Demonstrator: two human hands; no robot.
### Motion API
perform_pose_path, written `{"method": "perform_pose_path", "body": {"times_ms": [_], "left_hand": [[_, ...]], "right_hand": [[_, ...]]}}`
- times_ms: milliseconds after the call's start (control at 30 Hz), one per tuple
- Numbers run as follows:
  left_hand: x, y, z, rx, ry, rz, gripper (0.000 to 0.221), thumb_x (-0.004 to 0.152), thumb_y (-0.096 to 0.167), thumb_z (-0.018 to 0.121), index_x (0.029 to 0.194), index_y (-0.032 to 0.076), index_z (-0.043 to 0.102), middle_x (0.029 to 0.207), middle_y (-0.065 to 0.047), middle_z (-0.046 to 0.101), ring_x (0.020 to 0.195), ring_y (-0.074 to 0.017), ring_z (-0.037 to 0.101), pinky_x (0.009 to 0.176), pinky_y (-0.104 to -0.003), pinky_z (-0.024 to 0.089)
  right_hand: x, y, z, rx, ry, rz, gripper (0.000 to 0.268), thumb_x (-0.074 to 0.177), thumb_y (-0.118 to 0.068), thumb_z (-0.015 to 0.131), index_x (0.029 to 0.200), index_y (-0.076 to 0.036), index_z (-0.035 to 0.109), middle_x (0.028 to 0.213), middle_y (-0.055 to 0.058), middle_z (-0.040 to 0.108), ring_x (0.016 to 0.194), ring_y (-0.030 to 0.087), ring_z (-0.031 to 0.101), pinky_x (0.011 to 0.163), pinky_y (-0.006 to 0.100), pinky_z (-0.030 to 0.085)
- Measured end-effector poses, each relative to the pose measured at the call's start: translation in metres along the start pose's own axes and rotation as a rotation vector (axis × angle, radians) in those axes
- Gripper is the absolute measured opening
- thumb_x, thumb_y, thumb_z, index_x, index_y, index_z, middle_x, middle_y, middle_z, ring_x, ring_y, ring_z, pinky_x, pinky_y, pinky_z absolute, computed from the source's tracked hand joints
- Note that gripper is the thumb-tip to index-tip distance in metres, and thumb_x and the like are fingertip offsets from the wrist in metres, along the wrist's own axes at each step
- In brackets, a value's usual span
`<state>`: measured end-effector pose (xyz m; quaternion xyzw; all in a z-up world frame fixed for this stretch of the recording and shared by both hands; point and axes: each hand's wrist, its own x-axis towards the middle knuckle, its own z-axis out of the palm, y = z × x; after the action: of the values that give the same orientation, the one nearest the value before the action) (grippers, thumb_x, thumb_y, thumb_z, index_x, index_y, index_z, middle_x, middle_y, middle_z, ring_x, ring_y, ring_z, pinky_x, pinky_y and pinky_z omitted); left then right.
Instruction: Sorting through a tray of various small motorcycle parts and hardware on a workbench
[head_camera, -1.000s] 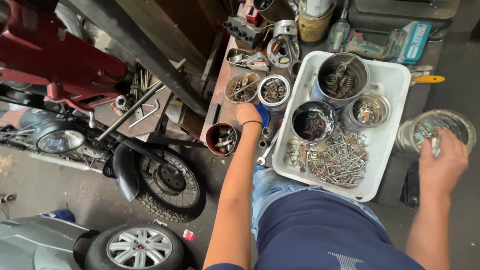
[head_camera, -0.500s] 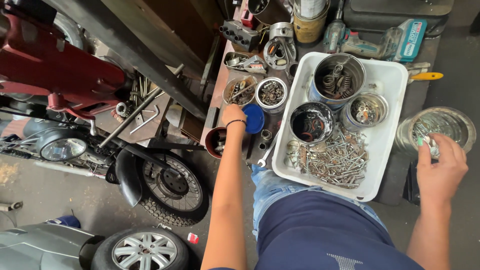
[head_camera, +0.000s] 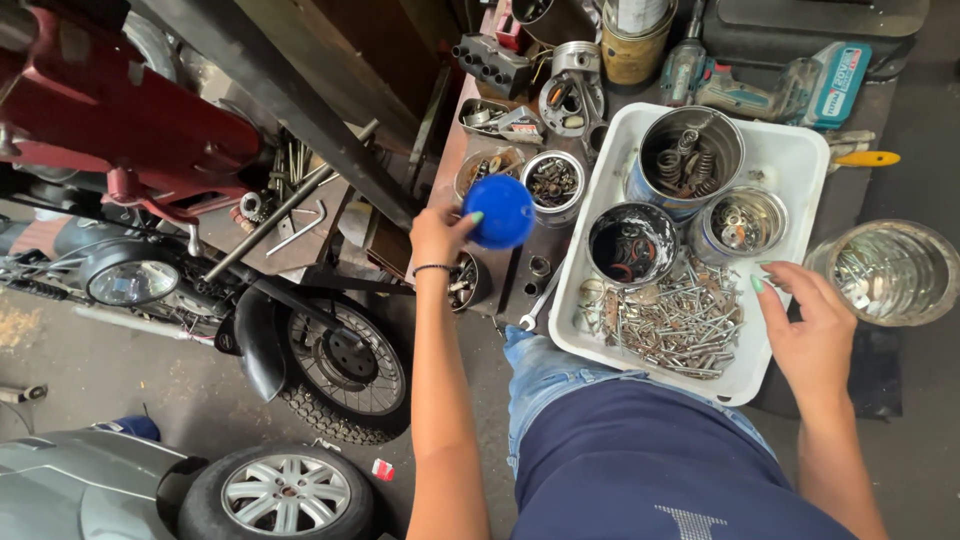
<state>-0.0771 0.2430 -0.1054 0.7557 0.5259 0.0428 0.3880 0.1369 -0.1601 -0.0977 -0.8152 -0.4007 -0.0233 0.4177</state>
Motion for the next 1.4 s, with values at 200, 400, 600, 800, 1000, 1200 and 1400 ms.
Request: {"method": "perform_pose_path", "body": {"times_ms": [200,400,600,800,1000,1200,1400], "left_hand": [[0.051,-0.014,0.019,0.34,0.48,0.113,0.017,0.091,0.03,0.065,0.089,0.013,0.063,0.079,-0.012,0.069,0.072,-0.0419,0.065,0.056,-0.053,0.05],[0.097,-0.032,0.072,1.006,0.664,0.695,0.013,0.081,0.009,0.063,0.082,0.019,0.054,0.077,0.0,0.058,0.062,-0.0173,0.056,0.049,-0.029,0.042],[0.076,-0.035,0.066,1.019,0.503,1.148,0.01,0.077,0.007,0.061,0.082,0.014,0.057,0.076,-0.002,0.055,0.067,-0.0204,0.055,0.057,-0.031,0.045],[-0.006,0.026,0.004,-0.119,0.525,0.542,0.014,0.087,0.024,0.072,0.095,0.012,0.073,0.086,0.001,0.074,0.075,-0.0131,0.07,0.071,-0.028,0.055],[-0.102,0.046,0.022,-0.39,0.027,0.453,0.028,0.083,0.04,0.071,0.092,0.013,0.074,0.074,0.001,0.071,0.068,-0.0099,0.066,0.063,-0.024,0.055],[-0.132,0.009,0.099,-0.523,-0.089,0.191,0.026,0.079,0.029,0.085,0.097,0.012,0.077,0.075,-0.004,0.073,0.069,-0.0118,0.069,0.065,-0.025,0.057],[-0.13,0.003,0.062,-0.011,0.31,0.531,0.052,0.082,0.028,0.078,0.126,0.007,0.062,0.124,-0.022,0.061,0.126,-0.0391,0.052,0.11,-0.051,0.035]], "right_hand": [[0.002,-0.001,-0.003,0.001,-0.035,-0.013,0.017,0.104,0.004,0.064,0.121,0.007,0.067,0.116,0.019,0.067,0.096,0.027,0.063,0.091,0.036,0.049],[-0.001,-0.003,-0.006,-0.018,-0.021,-0.073,0.014,0.105,0.007,0.064,0.119,0.01,0.067,0.115,0.021,0.066,0.094,0.028,0.063,0.093,0.039,0.05],[-0.009,-0.004,-0.012,0.011,-0.004,-0.008,0.013,0.107,0.007,0.063,0.119,0.009,0.067,0.116,0.02,0.066,0.093,0.028,0.063,0.092,0.037,0.048],[-0.009,-0.01,-0.004,0.059,-0.02,0.074,0.019,0.106,0.009,0.058,0.123,0.008,0.067,0.115,0.016,0.068,0.093,0.025,0.062,0.093,0.036,0.05],[0.017,-0.037,0.039,0.328,-0.456,0.314,0.042,0.098,-0.007,0.043,0.14,-0.009,0.047,0.125,0.007,0.062,0.078,0.017,0.066,0.068,0.027,0.045],[0.001,-0.025,0.096,0.752,-0.5,0.427,0.028,0.097,-0.008,0.057,0.122,0.002,0.061,0.079,0.016,0.068,0.044,0.014,0.055,0.045,0.027,0.048],[0.003,-0.023,0.077,0.761,-0.444,0.483,0.023,0.097,-0.009,0.056,0.115,0.001,0.064,0.074,0.011,0.068,0.043,0.012,0.054,0.041,0.023,0.043]]}}
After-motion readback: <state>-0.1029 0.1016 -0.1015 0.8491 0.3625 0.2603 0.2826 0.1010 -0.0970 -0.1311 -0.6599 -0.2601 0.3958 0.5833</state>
